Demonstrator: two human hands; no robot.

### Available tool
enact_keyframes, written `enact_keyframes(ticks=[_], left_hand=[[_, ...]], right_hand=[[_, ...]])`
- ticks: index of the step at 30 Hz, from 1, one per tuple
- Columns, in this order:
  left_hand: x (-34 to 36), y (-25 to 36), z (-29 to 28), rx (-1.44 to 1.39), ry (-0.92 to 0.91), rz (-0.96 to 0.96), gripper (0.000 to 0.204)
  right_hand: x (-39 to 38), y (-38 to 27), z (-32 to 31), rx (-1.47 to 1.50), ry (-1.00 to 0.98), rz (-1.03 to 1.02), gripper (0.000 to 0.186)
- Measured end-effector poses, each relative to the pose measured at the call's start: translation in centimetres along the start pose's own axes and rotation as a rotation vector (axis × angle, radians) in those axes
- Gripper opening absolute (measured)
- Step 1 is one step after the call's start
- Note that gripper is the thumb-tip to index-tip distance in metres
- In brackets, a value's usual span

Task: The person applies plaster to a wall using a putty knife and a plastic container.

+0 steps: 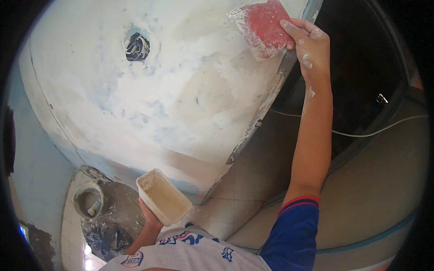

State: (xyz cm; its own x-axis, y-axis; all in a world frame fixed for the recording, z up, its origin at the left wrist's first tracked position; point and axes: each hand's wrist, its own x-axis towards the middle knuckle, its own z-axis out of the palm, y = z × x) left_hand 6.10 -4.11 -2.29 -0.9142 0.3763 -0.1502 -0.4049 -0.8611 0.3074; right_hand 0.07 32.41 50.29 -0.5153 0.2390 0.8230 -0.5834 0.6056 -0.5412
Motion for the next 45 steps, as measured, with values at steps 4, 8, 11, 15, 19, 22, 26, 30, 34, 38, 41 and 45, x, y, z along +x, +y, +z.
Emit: enact_keyframes(ticks=[4,8,11,15,19,22,26,30,34,38,41,45], left_hand=[[-0.2,0.7,0.5,0.035,-0.011,0.008,0.08],[0.0,1.4,0.5,0.016,0.001,-0.007,0.08],[0.4,1.5,-0.1,-0.011,-0.054,-0.032,0.081],[0.7,1.9,0.2,-0.013,-0.049,-0.047,0.08],[0.6,1.9,-0.1,-0.005,-0.034,-0.034,0.079],[0.7,2.0,-0.6,0.009,-0.022,-0.019,0.078],[0.6,2.1,-0.7,0.011,-0.027,-0.003,0.078],[0.6,2.1,-1.2,-0.016,-0.034,-0.003,0.078],[0.3,2.2,-0.4,0.003,-0.018,0.009,0.078],[0.1,2.2,-0.8,-0.008,-0.043,0.013,0.079],[-0.2,2.3,0.8,-0.046,-0.059,-0.034,0.078],[-0.5,2.0,0.4,-0.033,-0.068,-0.016,0.078]], right_hand=[[-0.4,-0.2,0.7,-0.093,-0.005,0.031,0.024],[-0.3,-0.2,-0.4,-0.026,0.023,-0.001,0.024],[-0.8,-0.3,0.2,0.02,-0.017,0.019,0.024],[-0.5,0.3,0.0,-0.123,0.028,0.04,0.022],[-0.5,0.2,-1.0,0.026,0.035,0.016,0.023],[-0.3,0.6,-0.4,-0.064,-0.059,0.008,0.023],[0.5,-0.1,-1.4,0.042,0.039,-0.065,0.022],[0.5,-0.9,-1.3,-0.117,-0.163,-0.005,0.019],[1.7,-1.1,-1.1,-0.194,-0.136,-0.048,0.019],[2.7,-1.2,-1.9,-0.14,-0.195,-0.107,0.019],[3.5,-1.6,-1.9,-0.22,-0.3,-0.074,0.018],[4.0,-2.0,-1.2,-0.255,-0.263,-0.112,0.019]])
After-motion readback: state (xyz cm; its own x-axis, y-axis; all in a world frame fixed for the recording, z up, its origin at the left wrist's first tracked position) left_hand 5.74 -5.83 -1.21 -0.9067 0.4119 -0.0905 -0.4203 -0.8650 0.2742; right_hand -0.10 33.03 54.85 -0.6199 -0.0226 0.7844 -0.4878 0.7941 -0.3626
